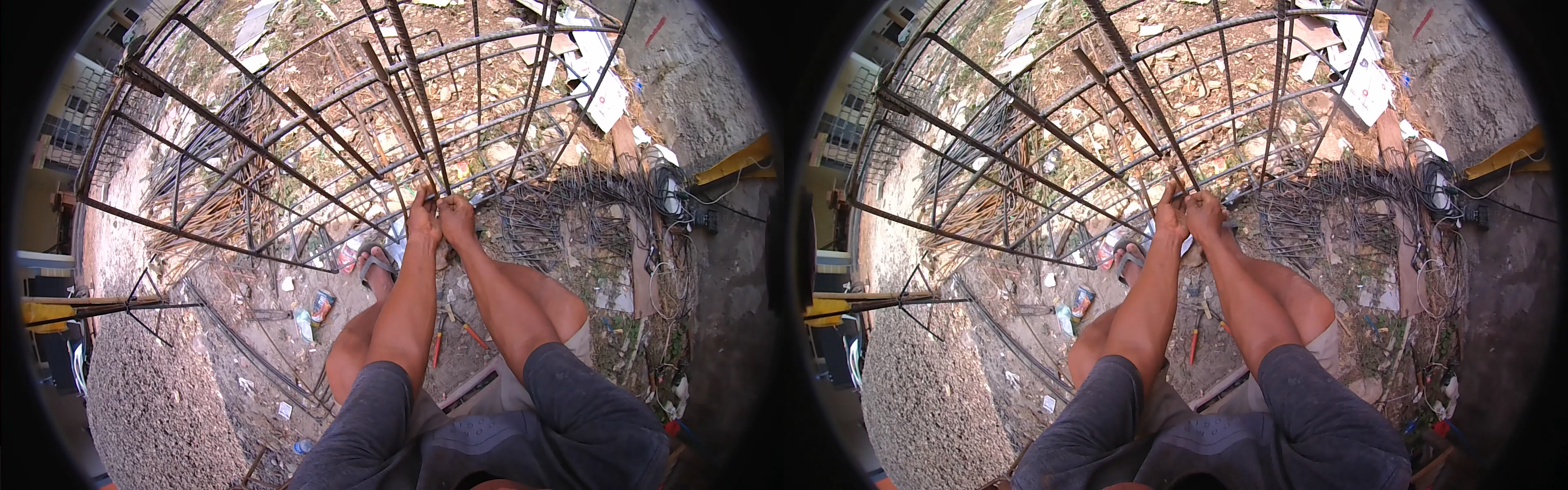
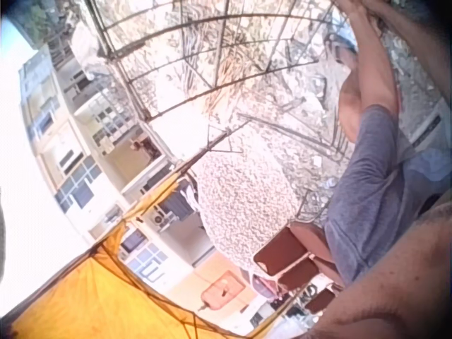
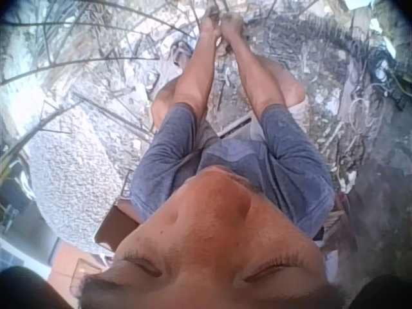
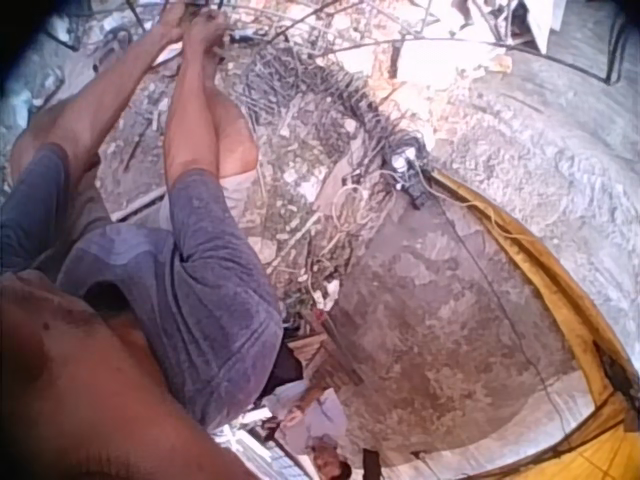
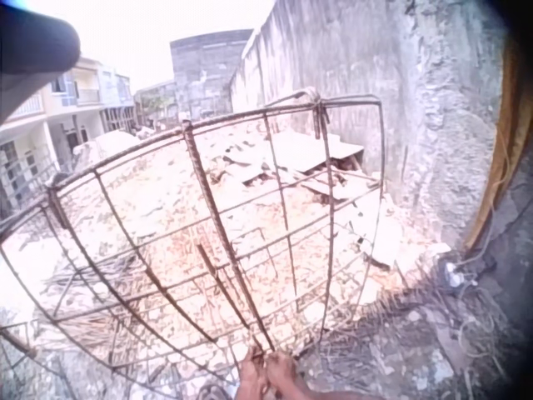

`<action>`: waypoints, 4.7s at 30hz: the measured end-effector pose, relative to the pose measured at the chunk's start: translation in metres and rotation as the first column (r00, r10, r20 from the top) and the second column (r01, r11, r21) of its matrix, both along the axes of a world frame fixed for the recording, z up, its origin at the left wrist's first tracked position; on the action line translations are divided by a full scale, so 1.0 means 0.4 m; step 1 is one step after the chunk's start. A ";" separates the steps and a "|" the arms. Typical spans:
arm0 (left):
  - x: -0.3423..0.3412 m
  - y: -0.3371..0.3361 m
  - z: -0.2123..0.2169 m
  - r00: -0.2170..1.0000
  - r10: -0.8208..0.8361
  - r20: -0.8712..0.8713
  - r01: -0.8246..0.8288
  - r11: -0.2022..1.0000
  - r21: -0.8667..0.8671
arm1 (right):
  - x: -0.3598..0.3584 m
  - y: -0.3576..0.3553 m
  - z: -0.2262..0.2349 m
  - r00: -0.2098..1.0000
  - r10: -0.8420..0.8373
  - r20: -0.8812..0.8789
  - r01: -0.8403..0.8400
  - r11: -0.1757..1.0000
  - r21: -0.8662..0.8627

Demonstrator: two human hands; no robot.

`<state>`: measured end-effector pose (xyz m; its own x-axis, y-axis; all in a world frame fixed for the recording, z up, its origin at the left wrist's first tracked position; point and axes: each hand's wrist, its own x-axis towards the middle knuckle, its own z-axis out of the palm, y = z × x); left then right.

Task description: The person sits on the ground and assembles a metal frame by inserting metal rods into the structure and securing them with wire ties using pliers. The person repeatedly picks up rods, positions them, and twists wire ties to fasten the joints.

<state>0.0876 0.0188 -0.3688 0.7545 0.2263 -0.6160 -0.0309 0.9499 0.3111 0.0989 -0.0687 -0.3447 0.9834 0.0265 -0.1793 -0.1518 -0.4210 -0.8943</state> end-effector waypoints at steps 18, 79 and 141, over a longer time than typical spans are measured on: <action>-0.009 -0.001 0.005 0.992 0.033 -0.125 -0.012 0.987 0.162 | -0.021 0.035 0.134 0.992 0.123 0.039 -0.088 0.869 -0.487; -0.043 0.006 0.069 0.967 -0.235 -0.102 0.249 0.954 0.166 | 0.052 -0.006 0.019 0.390 0.412 -0.823 0.773 0.339 0.536; -0.115 -0.055 0.051 0.914 -0.274 -0.300 0.389 0.801 0.455 | -0.620 -0.280 -0.068 0.738 -0.229 -0.634 -0.120 0.881 -0.457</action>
<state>0.0417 -0.0030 -0.3484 0.7065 0.3029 -0.6396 0.3773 0.6035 0.7025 -0.1490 -0.1806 -0.3719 0.6041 -0.2756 -0.7477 -0.6549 -0.7064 -0.2687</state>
